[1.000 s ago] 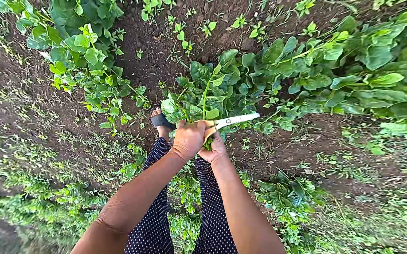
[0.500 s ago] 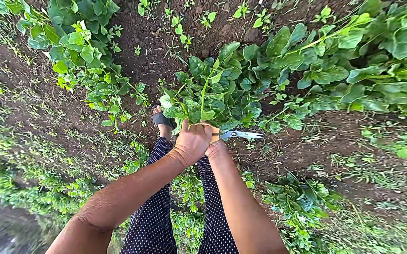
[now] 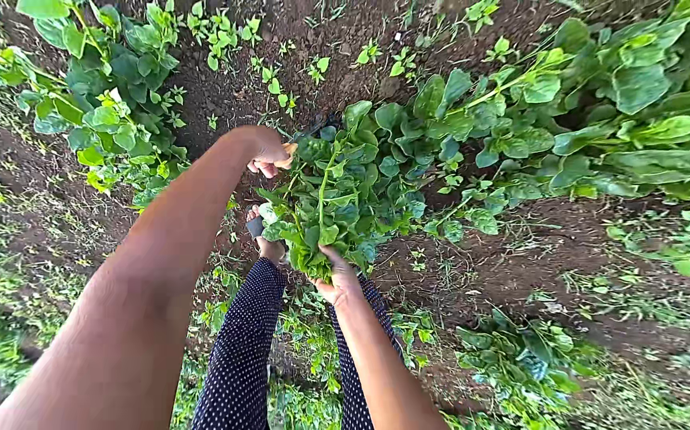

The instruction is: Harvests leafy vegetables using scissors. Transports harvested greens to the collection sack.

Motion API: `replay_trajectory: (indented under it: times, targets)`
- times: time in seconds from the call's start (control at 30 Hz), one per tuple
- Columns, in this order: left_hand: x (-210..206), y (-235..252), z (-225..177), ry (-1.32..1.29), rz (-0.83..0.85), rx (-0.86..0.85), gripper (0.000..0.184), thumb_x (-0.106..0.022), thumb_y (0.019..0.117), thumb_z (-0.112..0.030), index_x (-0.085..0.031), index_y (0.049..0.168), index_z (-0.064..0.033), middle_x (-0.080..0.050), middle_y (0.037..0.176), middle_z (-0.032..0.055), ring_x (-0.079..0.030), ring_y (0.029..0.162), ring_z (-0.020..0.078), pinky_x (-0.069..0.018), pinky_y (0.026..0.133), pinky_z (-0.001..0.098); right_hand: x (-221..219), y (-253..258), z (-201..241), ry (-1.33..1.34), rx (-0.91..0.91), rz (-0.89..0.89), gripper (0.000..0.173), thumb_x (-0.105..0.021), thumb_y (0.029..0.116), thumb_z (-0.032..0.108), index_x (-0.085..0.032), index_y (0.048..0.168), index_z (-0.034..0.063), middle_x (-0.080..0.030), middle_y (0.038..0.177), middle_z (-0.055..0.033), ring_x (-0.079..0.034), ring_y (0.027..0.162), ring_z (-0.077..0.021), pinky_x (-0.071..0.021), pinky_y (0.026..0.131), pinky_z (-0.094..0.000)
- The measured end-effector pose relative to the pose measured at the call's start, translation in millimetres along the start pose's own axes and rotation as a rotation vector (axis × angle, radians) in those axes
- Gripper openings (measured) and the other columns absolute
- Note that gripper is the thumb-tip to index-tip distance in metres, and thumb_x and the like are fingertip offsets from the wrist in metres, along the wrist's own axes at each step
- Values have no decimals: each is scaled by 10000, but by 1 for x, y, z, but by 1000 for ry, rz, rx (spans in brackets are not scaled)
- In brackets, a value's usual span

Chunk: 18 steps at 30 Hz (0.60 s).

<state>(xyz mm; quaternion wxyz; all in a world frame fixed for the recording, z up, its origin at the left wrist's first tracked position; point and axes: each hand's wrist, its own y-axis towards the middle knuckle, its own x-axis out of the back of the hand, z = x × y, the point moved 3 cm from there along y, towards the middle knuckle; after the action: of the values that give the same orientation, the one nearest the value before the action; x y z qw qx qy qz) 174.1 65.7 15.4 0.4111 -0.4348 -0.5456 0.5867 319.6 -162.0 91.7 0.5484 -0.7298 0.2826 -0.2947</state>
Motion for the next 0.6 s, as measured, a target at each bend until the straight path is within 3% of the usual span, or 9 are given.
replay_trajectory:
  times: [0.07,0.13,0.3,0.37,0.47,0.6]
  targets:
    - [9,-1,-34,112,45,82,308,-588,1042,-324,-703,984,-45,-689,807,65,-614,683,162,-506,700,386,0,4,-3,8,8,24,143,-596,1007,116,-592,1138,57,-662,937,-106,-664,790,-193,-575,649,-355]
    - [12,-3,-61,177,70,176,301,-637,1010,-317,-699,877,-54,-634,672,38,-563,550,134,-496,613,331,-1,7,-8,24,11,48,118,-589,1009,99,-595,1118,55,-672,905,-101,-670,752,-181,-575,612,-335]
    - [19,-17,-102,259,-26,270,310,-764,900,-277,-645,715,-59,-581,543,38,-529,431,128,-471,509,274,3,9,-9,57,15,57,148,-612,1000,81,-589,1140,39,-667,926,-119,-670,772,-199,-579,625,-355]
    - [17,-19,-112,301,-57,266,294,-766,898,-274,-632,745,-61,-562,578,34,-519,460,128,-471,519,274,4,9,-7,57,13,64,167,-624,993,78,-589,1150,31,-671,938,-123,-675,788,-205,-585,643,-363]
    - [11,-17,-125,335,-118,187,277,-809,881,-259,-701,873,-4,-641,694,101,-599,570,193,-534,620,372,4,8,-4,57,7,64,213,-646,978,69,-581,1177,28,-671,973,-131,-680,827,-217,-595,688,-382]
    - [-2,-14,-127,358,-114,138,273,-801,885,-273,-694,861,-23,-606,666,57,-561,550,148,-502,600,331,7,5,-3,41,8,43,223,-653,971,57,-581,1179,23,-667,989,-127,-676,844,-205,-592,702,-371]
